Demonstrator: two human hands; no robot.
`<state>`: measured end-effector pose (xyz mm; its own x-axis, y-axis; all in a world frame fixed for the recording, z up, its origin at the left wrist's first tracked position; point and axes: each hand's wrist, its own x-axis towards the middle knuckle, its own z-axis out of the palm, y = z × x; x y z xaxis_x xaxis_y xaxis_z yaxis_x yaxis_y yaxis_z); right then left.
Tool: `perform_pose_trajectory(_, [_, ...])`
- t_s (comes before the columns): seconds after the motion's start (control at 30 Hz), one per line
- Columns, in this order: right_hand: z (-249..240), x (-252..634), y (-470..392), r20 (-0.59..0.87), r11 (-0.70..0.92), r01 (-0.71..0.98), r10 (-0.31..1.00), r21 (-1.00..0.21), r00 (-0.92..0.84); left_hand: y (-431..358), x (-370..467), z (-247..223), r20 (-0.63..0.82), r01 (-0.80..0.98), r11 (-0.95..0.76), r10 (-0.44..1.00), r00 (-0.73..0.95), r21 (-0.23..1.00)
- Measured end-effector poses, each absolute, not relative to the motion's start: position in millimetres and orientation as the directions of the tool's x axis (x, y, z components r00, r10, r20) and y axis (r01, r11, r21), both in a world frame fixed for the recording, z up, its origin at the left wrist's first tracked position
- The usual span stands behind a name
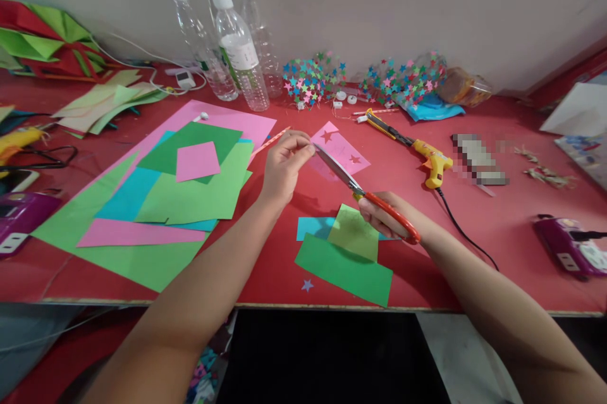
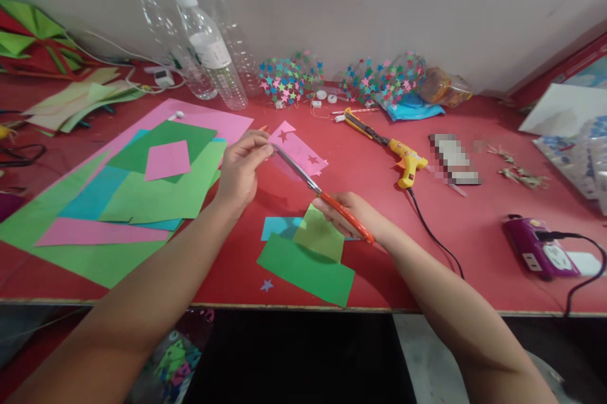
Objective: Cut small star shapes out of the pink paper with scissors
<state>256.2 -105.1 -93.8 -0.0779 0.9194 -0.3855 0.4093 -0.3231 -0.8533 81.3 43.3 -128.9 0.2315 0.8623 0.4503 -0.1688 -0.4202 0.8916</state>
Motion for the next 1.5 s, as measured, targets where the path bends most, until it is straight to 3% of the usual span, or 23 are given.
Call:
perform_pose_trajectory(0.4, [-102, 260, -106, -0.366, -0.301, 0.417, 0.927, -0.857, -0.083, 39, 83, -128, 0.444, -0.190, -0.409, 0.870, 0.213, 0.893])
perform_pose_trajectory(1.07, [-112, 256, -107, -0.359, -0.309, 0.245, 0.913, -0.919, -0.195, 25, 93, -133, 0.355, -0.289, -0.287, 0.909, 0.219, 0.913])
perform_pose_trajectory(1.5, [-104, 258, -108, -0.334, -0.271, 0.287, 0.921, -0.919, -0.200, 26, 90, -130, 0.362, -0.289, -0.289, 0.899, 0.246, 0.913])
